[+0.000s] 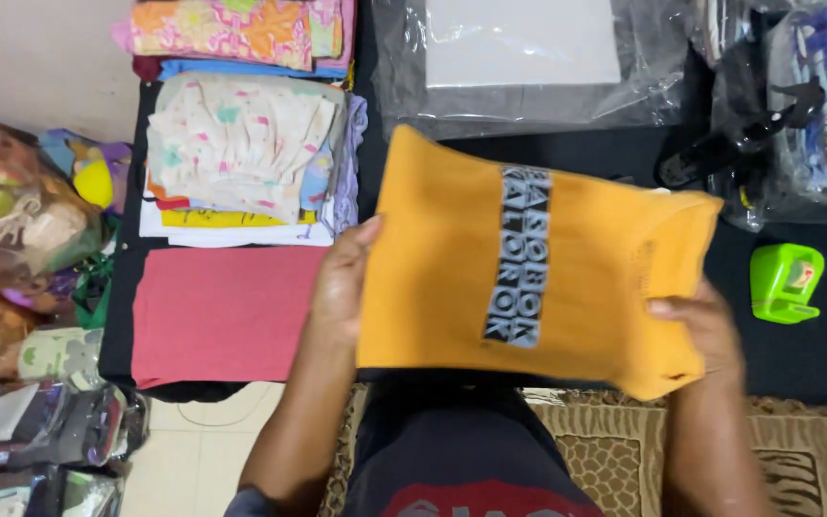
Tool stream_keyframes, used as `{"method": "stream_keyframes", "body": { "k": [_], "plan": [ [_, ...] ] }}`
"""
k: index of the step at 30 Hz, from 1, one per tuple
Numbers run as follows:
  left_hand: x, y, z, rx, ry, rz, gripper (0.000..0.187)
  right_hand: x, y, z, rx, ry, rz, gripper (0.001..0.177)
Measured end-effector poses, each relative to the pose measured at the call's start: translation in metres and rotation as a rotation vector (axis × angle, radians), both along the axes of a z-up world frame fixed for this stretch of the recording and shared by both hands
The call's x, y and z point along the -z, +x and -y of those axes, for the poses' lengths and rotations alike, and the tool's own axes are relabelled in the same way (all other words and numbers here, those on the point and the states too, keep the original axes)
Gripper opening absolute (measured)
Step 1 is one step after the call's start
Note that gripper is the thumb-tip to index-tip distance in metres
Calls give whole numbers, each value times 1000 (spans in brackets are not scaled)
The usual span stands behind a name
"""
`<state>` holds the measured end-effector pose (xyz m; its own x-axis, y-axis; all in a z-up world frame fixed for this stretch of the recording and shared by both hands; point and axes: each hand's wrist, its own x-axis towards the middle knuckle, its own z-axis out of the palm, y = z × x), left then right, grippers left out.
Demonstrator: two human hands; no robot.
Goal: Stacking and organizing folded clothes onto a pile, applying a spray to some items.
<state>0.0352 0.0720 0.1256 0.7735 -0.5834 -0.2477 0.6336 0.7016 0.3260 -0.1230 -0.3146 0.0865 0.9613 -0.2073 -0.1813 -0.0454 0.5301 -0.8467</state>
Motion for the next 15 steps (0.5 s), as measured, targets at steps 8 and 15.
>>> {"method": "stream_keyframes", "body": {
  "k": [8,15],
  "plan": [
    [105,-12,46,82,-58,-55,48,33,32,61,-130,-234,-195,86],
    [84,-20,42,94,407,134,60,25,37,49,-171,-237,-213,87]
  ]
}}
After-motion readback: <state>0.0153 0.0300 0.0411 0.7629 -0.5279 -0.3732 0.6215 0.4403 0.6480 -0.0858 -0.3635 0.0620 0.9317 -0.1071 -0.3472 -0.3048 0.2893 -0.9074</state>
